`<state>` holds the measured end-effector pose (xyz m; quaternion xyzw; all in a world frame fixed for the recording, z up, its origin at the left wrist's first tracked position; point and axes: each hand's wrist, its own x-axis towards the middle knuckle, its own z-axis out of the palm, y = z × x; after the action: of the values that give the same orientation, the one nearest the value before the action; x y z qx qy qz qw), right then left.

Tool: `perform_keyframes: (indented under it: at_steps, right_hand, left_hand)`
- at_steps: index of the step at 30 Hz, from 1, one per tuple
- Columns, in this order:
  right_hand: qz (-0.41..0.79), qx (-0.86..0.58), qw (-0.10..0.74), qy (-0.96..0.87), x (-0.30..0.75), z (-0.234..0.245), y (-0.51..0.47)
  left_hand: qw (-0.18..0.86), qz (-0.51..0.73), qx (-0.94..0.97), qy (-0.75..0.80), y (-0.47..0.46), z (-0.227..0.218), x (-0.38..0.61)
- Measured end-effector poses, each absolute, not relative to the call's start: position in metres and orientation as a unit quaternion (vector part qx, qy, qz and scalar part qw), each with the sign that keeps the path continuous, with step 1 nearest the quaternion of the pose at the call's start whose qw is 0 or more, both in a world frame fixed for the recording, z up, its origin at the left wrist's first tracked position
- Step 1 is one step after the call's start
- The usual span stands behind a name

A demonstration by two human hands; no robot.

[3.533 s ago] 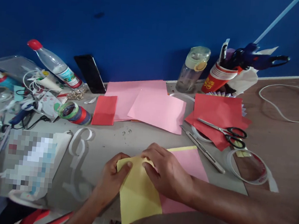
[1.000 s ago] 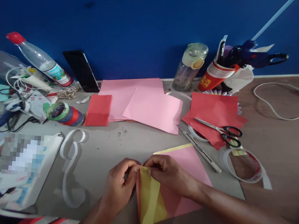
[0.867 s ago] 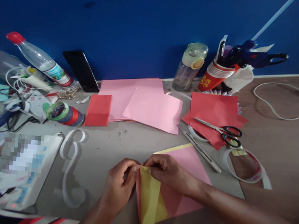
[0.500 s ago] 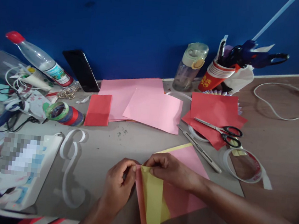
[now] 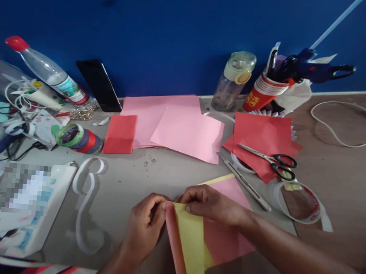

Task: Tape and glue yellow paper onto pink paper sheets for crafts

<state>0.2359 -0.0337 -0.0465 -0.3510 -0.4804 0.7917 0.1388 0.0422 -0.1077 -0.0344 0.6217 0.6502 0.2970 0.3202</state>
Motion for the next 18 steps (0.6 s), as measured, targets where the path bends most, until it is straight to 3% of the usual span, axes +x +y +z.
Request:
perform_keyframes:
  at_steps: [18]
  right_hand:
    - [0.896, -0.313, 0.127, -0.29, 0.2427, -0.0519, -0.0274]
  left_hand:
    - [0.31, 0.287, 0.606, 0.674, -0.1081, -0.0357, 0.0382]
